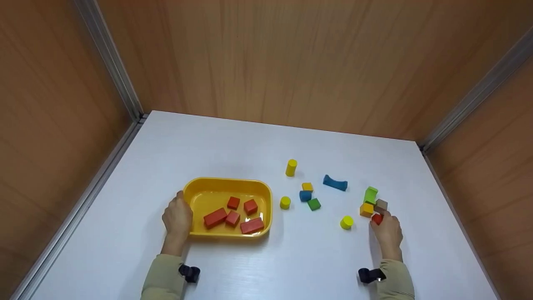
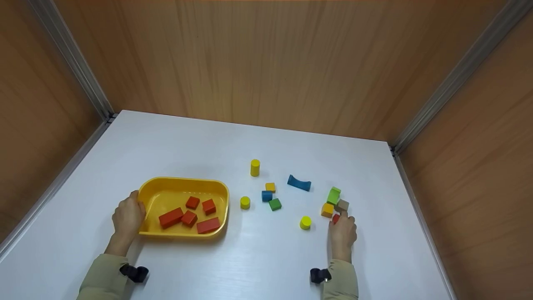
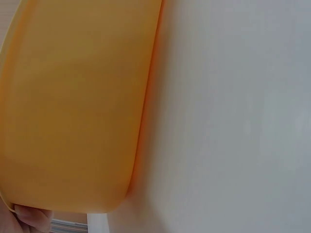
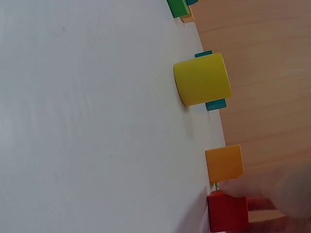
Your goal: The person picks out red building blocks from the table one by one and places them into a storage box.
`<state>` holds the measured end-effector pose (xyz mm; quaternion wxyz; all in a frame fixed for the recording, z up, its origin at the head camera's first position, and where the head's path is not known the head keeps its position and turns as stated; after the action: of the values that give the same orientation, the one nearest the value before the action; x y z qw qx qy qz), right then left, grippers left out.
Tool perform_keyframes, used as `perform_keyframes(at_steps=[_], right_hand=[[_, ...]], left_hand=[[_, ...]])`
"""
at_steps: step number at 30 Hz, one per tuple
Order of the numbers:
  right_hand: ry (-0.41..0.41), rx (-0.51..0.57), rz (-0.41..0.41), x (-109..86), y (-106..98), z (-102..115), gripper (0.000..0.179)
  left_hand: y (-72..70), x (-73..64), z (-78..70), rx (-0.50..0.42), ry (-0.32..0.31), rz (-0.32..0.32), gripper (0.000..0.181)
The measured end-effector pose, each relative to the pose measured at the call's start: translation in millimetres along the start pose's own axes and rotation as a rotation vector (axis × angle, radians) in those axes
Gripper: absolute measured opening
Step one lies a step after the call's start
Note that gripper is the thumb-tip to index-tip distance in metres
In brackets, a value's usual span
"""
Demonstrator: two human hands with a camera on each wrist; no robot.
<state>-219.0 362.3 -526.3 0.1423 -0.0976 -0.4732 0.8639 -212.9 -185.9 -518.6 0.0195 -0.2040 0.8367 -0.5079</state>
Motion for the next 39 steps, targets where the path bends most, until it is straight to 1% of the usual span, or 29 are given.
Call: perform_keyframes(at_steps=[7, 13, 17, 19, 24, 30, 36, 39], right_hand=[[0.002, 0.028, 0.015, 0.8, 1, -1, 0.042], [0.035, 0.030, 0.044, -2.9, -2, 1, 0.043], [0.027, 0.026, 0.041, -8.2, -8, 8, 0.041], [0.009, 0.030, 0.030, -10.6, -11, 12, 0.041], [-0.072, 0.031, -0.012, -18.0, -17, 26, 0.041], [-0.114, 0.052, -0.025, -24.8, -20, 47, 0.046], [-0.213, 0.112, -0.080, -34.6, -20, 71, 0.042], [-0.254, 0.124, -0.098, -39.3, -18, 83, 0.040]], left_hand=[[-0.9, -1.1, -0.1, -0.025, 0.010, -0.005, 0.025], [-0.9, -0.8, 0.0, -0.003, 0.001, 0.005, 0.024], [-0.9, -0.4, -0.3, 0.002, -0.012, 0.023, 0.025], [-0.7, -0.4, -0.4, 0.000, -0.017, 0.029, 0.026], [-0.4, -0.4, 0.0, 0.001, -0.015, 0.025, 0.026], [-0.4, 0.1, -0.7, 0.009, -0.010, 0.021, 0.024], [-2.0, -1.5, -1.4, -0.014, 0.019, -0.021, 0.020], [-2.5, -1.7, -1.2, -0.014, 0.020, -0.027, 0.019]])
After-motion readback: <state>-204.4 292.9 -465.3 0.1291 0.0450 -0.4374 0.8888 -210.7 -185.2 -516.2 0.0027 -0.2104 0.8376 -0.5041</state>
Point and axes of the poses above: each hand's wrist, its own x-axis towards the middle knuckle, its own y-axis out of the palm, z = x × y, the point moved 3 cm from there along x, towards the middle knuckle, and after that the axes turned 4 degrees about x, right-handed, at the moved point
